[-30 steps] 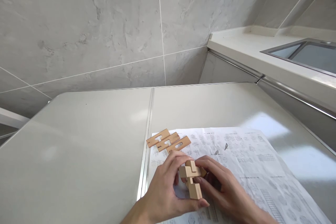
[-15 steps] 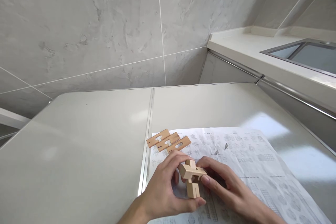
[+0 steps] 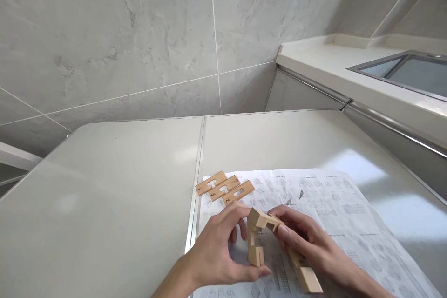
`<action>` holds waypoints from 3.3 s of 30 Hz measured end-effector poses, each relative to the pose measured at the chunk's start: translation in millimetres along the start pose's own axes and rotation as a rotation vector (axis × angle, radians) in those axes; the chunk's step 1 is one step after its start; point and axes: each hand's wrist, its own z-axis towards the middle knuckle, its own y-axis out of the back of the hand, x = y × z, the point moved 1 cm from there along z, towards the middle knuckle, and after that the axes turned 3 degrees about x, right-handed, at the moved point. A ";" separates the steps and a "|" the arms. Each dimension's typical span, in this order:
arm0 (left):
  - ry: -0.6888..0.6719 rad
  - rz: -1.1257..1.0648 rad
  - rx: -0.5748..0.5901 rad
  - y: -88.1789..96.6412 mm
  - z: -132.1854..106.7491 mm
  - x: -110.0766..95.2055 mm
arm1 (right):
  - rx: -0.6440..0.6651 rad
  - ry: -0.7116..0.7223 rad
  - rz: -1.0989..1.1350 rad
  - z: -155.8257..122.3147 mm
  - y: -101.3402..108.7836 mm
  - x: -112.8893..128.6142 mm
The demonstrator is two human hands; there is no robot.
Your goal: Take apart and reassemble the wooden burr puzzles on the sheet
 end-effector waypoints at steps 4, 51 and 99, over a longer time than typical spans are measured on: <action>0.012 0.042 0.016 -5.6 0.4 -0.7 | -0.022 0.082 0.019 1.0 -3.5 -3.3; 0.085 0.418 -0.204 2.4 -1.4 7.9 | -0.557 0.298 -0.628 12.1 -0.4 -13.2; 0.273 0.366 -0.847 85.6 0.7 39.5 | 0.041 0.683 -0.894 2.8 -23.1 2.3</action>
